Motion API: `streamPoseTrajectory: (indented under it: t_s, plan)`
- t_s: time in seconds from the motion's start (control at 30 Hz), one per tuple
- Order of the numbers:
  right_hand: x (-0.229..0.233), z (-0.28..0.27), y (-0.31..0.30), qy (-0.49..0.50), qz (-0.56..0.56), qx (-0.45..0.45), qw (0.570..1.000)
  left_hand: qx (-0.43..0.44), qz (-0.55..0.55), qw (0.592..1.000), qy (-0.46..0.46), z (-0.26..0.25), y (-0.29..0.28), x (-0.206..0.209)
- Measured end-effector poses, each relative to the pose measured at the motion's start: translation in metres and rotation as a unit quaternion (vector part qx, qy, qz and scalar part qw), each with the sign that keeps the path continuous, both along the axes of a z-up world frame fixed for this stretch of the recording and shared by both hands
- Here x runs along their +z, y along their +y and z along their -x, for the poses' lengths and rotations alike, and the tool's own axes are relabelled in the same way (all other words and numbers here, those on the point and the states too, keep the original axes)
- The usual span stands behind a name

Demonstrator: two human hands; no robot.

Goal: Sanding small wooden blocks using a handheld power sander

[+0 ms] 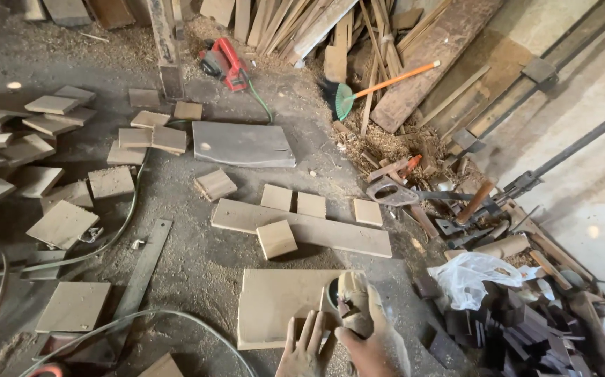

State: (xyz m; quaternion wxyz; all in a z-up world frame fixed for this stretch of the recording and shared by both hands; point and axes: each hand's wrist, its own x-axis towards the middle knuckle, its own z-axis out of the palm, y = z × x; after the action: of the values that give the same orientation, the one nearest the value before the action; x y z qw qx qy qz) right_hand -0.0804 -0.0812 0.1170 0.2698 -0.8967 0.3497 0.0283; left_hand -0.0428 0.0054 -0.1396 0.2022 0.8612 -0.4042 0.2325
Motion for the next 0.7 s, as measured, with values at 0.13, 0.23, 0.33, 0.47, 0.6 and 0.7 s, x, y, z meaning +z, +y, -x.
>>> streamPoseTrajectory:
  t_s: [0.13, 0.23, 0.33, 0.47, 0.6, 0.7]
  plan:
    - [-0.005, -0.008, 0.009, -0.02, -0.002, 0.012, 1.0, 0.018, 0.025, 0.997, -0.075, 0.0, -0.002, -0.008]
    - [0.008, -0.013, 0.015, 0.01, -0.014, 0.023, 1.0, 0.015, 0.013, 0.999, -0.05, 0.004, 0.0, -0.003]
    - [0.026, -0.012, 0.016, 0.037, -0.016, 0.025, 0.999, 0.063, 0.033, 0.99, -0.118, 0.002, -0.004, -0.002]
    - [0.002, 0.001, -0.013, -0.009, -0.004, 0.008, 1.0, 0.068, 0.003, 0.993, -0.092, 0.004, -0.002, 0.007]
    - [-0.021, 0.014, -0.044, -0.046, -0.006, 0.051, 0.998, 0.062, 0.004, 0.995, -0.078, 0.005, -0.003, 0.014]
    - [-0.039, 0.023, -0.05, -0.142, 0.001, 0.071, 0.987, 0.071, 0.005, 0.994, -0.083, 0.009, -0.004, 0.011]
